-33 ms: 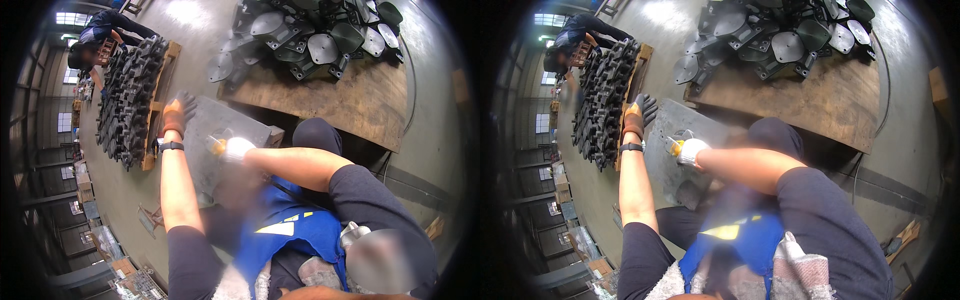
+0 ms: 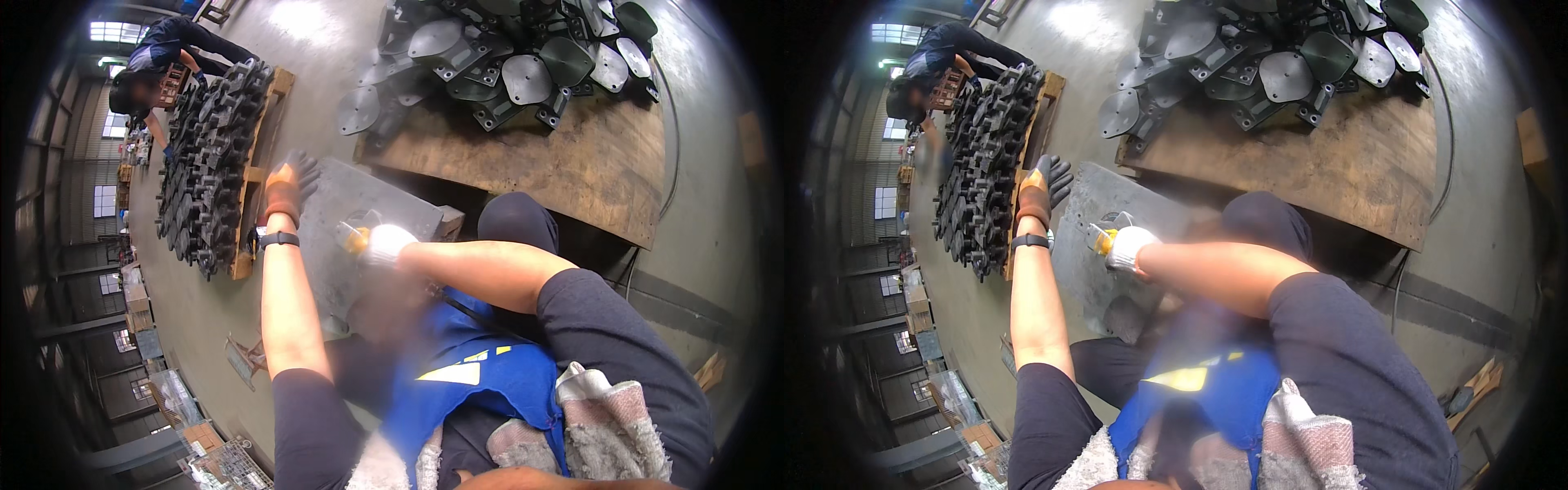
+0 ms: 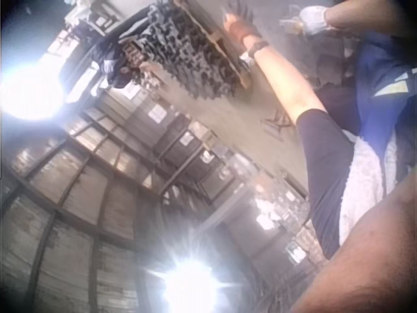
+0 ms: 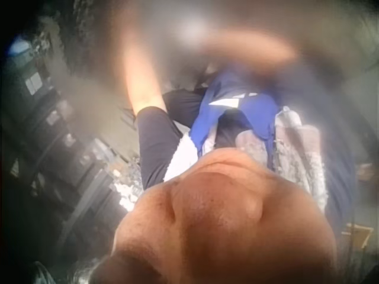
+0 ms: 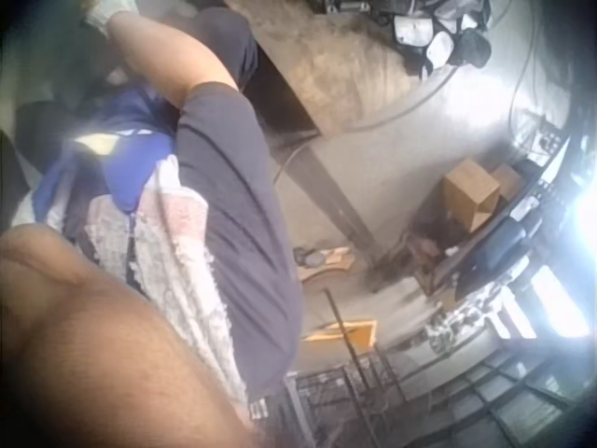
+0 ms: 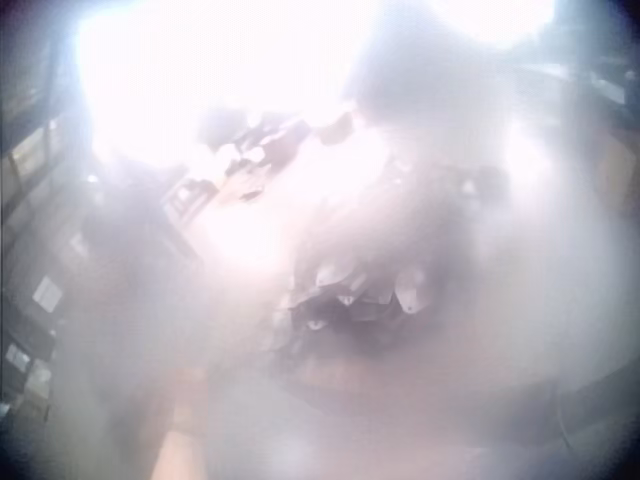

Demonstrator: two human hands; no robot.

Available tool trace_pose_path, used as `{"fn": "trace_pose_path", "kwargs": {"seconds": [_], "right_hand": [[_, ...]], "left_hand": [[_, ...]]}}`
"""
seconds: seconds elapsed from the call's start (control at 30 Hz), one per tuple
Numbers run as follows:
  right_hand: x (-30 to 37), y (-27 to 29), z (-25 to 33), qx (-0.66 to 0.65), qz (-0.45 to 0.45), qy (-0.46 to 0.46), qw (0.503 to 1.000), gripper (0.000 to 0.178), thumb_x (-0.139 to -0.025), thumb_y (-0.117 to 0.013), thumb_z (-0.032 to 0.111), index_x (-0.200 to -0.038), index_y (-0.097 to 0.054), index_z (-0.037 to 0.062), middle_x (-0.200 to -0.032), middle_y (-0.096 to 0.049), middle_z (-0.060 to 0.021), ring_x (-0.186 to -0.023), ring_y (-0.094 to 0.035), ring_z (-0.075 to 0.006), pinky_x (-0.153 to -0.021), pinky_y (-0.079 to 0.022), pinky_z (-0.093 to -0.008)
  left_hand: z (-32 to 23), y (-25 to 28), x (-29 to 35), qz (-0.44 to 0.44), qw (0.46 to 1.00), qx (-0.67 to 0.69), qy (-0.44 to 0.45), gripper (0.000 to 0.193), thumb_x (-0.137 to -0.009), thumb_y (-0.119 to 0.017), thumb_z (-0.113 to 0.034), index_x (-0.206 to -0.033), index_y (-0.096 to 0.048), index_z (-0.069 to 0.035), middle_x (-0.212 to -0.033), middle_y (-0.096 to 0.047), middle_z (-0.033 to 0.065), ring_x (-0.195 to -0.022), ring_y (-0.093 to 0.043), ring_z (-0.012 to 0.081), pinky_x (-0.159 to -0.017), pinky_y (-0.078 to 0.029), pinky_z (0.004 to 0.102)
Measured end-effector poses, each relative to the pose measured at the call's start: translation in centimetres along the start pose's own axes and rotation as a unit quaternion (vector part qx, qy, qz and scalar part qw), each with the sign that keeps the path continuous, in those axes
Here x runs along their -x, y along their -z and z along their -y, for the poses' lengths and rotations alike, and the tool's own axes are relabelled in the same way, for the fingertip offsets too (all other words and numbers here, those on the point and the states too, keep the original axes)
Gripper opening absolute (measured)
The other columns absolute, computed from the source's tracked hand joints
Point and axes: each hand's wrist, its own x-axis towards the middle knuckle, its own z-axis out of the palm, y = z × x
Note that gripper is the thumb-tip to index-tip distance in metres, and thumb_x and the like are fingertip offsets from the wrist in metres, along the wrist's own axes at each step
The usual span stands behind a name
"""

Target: The person sits on the floor and uses a handheld angle grinder to smooth the edges of metal parts. They hold each part with a gloved hand, grind the edges, then place the finished piece on a nearby table before picking up the next one.

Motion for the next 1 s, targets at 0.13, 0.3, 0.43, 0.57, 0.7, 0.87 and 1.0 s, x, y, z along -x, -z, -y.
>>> {"fn": "trace_pose_path", "kwargs": {"seconds": [0.13,0.3,0.43,0.57,0.7,0.87,1.0], "right_hand": [[-1.3,0.0,-1.6,-0.064,-0.026,-0.061,0.996,0.035,-0.09,-0.063,0.032,-0.105,-0.076,0.0029,-0.095,-0.074,-0.0207,-0.09,-0.072,-0.036,-0.08,-0.055,-0.0442],[-5.4,-3.4,-4.4,0.145,-0.111,0.097,0.978,0.034,-0.094,-0.057,0.033,-0.109,-0.072,0.0067,-0.11,-0.071,-0.0162,-0.099,-0.069,-0.0315,-0.086,-0.054,-0.0428],[-4.1,-2.1,-5.4,0.276,-0.028,0.195,0.941,0.037,-0.096,-0.057,0.034,-0.119,-0.07,0.0088,-0.12,-0.068,-0.0137,-0.107,-0.068,-0.0261,-0.092,-0.054,-0.0399],[-0.8,0.5,-6.6,0.274,0.024,0.177,0.945,0.043,-0.087,-0.067,0.044,-0.112,-0.073,0.0097,-0.106,-0.071,-0.0142,-0.097,-0.071,-0.0284,-0.086,-0.057,-0.0405],[3.0,5.8,-4.0,0.094,0.08,0.022,0.992,0.044,-0.086,-0.07,0.047,-0.109,-0.073,0.0097,-0.094,-0.073,-0.0131,-0.083,-0.071,-0.0283,-0.076,-0.057,-0.04],[9.7,14.6,1.4,-0.188,-0.069,-0.098,0.975,0.037,-0.081,-0.077,0.037,-0.106,-0.072,0.0103,-0.078,-0.073,-0.0048,-0.062,-0.066,-0.0186,-0.058,-0.052,-0.0333],[12.4,19.7,0.5,-0.283,-0.18,-0.084,0.938,0.037,-0.078,-0.083,0.029,-0.105,-0.074,0.0055,-0.085,-0.074,-0.0053,-0.078,-0.068,-0.0121,-0.075,-0.054,-0.0277]], "left_hand": [[2.7,-0.1,-4.1,0.026,0.999,0.021,0.021,0.054,-0.099,-0.057,-0.043,-0.136,-0.059,-0.004,-0.13,-0.069,0.0148,-0.11,-0.07,0.0293,-0.093,-0.054,0.0426],[7.7,1.7,-11.6,-0.003,0.994,-0.035,0.099,0.056,-0.094,-0.059,-0.05,-0.132,-0.063,-0.009,-0.117,-0.074,0.0102,-0.097,-0.073,0.0272,-0.084,-0.056,0.0437],[4.7,0.0,-10.6,-0.015,0.991,-0.023,0.13,0.059,-0.094,-0.057,-0.048,-0.14,-0.057,-0.012,-0.129,-0.07,0.0093,-0.104,-0.071,0.0298,-0.089,-0.055,0.0473],[3.3,0.0,-11.7,-0.025,0.996,0.012,0.083,0.058,-0.094,-0.067,-0.038,-0.142,-0.054,-0.006,-0.13,-0.068,0.0147,-0.109,-0.069,0.0317,-0.089,-0.058,0.0459],[5.5,1.1,-16.1,-0.041,0.998,-0.04,0.009,0.082,-0.08,-0.081,-0.021,-0.152,-0.043,-0.018,-0.128,-0.068,0.0118,-0.113,-0.067,0.0317,-0.091,-0.055,0.0487],[6.5,0.4,-21.5,-0.082,0.972,-0.218,-0.012,0.112,-0.067,-0.093,-0.025,-0.16,-0.031,-0.021,-0.138,-0.061,0.0144,-0.124,-0.059,0.0357,-0.096,-0.053,0.049],[4.9,-1.8,-22.4,-0.109,0.942,-0.315,-0.038,0.103,-0.069,-0.086,-0.033,-0.156,-0.037,-0.006,-0.143,-0.059,0.0217,-0.132,-0.057,0.0355,-0.107,-0.048,0.0437]]}}
